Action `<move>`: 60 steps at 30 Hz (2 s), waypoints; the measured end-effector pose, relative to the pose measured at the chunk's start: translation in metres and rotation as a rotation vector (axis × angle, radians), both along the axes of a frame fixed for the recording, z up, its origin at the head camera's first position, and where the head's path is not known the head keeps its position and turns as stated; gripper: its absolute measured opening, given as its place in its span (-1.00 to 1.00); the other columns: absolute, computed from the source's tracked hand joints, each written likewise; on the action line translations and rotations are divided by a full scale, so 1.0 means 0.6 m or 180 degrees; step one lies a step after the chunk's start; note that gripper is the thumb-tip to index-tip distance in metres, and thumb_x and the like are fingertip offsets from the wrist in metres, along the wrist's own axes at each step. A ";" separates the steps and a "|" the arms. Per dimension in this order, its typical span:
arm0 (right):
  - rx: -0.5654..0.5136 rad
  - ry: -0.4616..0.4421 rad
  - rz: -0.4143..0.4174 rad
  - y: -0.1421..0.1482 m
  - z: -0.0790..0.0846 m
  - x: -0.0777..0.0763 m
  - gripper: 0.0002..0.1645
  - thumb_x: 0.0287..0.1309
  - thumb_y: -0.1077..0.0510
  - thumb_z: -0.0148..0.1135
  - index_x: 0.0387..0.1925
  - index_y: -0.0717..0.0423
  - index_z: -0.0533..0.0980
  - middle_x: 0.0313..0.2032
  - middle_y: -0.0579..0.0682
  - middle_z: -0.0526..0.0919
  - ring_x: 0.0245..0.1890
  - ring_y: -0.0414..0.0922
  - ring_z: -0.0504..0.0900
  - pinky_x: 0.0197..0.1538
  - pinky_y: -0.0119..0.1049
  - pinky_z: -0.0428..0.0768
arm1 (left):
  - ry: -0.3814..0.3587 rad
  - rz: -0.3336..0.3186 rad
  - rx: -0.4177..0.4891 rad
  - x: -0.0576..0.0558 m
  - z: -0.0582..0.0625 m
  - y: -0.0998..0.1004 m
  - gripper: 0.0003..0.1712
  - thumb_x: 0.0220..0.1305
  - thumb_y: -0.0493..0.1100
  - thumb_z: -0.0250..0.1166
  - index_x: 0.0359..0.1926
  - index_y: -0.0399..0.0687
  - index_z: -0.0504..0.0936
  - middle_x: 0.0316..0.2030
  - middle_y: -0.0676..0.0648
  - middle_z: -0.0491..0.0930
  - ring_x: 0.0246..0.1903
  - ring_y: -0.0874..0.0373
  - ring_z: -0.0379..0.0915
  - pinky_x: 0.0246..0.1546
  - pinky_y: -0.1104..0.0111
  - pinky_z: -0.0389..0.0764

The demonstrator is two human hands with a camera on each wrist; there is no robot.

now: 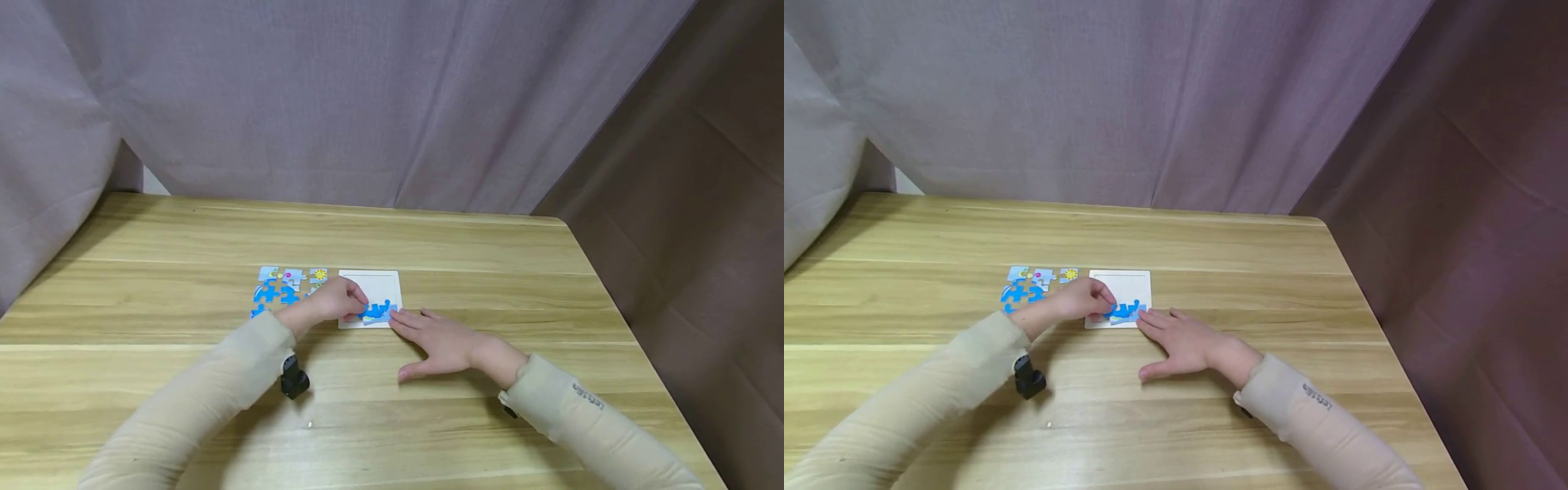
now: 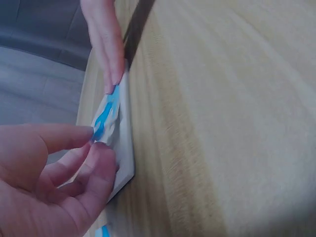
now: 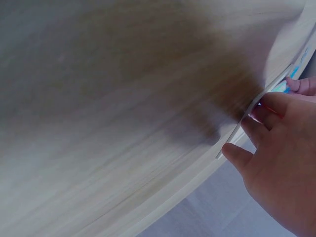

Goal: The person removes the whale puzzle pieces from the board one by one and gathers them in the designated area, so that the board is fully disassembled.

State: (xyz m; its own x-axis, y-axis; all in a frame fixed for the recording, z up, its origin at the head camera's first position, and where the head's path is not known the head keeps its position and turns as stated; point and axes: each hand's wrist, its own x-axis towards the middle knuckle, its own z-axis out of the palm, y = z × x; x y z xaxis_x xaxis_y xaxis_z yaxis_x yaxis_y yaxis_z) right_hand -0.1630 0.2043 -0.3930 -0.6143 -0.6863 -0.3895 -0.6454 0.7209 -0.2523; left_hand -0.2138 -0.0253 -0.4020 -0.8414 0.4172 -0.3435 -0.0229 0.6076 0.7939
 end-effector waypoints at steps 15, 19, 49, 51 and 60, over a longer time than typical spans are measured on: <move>0.0061 -0.0015 -0.0041 -0.001 0.000 -0.001 0.12 0.04 -0.51 0.00 0.45 0.00 -0.05 0.47 -0.09 -0.12 0.46 -0.17 -0.11 0.47 -0.05 -0.09 | -0.0202 0.0114 0.0325 -0.007 -0.003 -0.014 -0.81 0.17 -0.29 0.23 -0.21 -0.32 0.63 -0.36 -0.12 0.65 -0.57 0.28 0.49 -0.35 0.44 0.59; 0.0054 -0.0003 -0.0032 0.000 0.000 -0.001 0.11 0.04 -0.49 0.02 0.44 0.01 -0.04 0.47 -0.07 -0.10 0.46 -0.15 -0.10 0.47 -0.04 -0.08 | -0.0233 0.0105 0.0394 -0.010 -0.002 -0.027 -0.80 0.18 -0.29 0.22 -0.19 -0.33 0.63 -0.30 -0.13 0.65 -0.53 0.28 0.50 -0.30 0.41 0.63; 0.0090 -0.0012 -0.0016 -0.002 0.003 0.000 0.12 0.05 -0.49 0.01 0.44 0.02 -0.05 0.47 -0.08 -0.14 0.47 -0.15 -0.12 0.47 -0.04 -0.10 | -0.0370 -0.0200 0.0439 -0.012 0.022 -0.159 -0.72 0.25 -0.24 0.19 -0.09 -0.37 0.54 -0.35 0.02 0.53 -0.38 0.20 0.36 -0.27 0.44 0.52; 0.0082 -0.0022 -0.0014 -0.001 0.003 0.001 0.11 0.06 -0.48 0.01 0.44 0.02 -0.05 0.47 -0.08 -0.14 0.47 -0.15 -0.12 0.48 -0.03 -0.11 | -0.0364 -0.0213 0.0473 -0.011 0.023 -0.169 -0.71 0.25 -0.22 0.20 -0.09 -0.36 0.55 -0.30 -0.01 0.56 -0.37 0.21 0.38 -0.26 0.45 0.53; 0.0116 -0.0014 -0.0009 -0.001 0.003 0.001 0.11 0.06 -0.50 -0.01 0.45 0.01 -0.07 0.47 -0.10 -0.16 0.47 -0.18 -0.14 0.48 -0.06 -0.11 | -0.0354 -0.0311 0.0430 -0.006 0.022 -0.198 -0.75 0.23 -0.19 0.21 -0.17 -0.32 0.58 -0.36 0.03 0.55 -0.42 0.24 0.38 -0.30 0.45 0.54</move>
State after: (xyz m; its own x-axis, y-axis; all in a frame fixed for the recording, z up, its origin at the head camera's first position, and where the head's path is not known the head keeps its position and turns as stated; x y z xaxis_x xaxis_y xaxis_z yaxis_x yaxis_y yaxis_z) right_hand -0.1625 0.2040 -0.3912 -0.6144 -0.6698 -0.4169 -0.6423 0.7315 -0.2287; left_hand -0.2173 -0.1439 -0.3888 -0.7547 0.5435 -0.3675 -0.0612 0.4993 0.8642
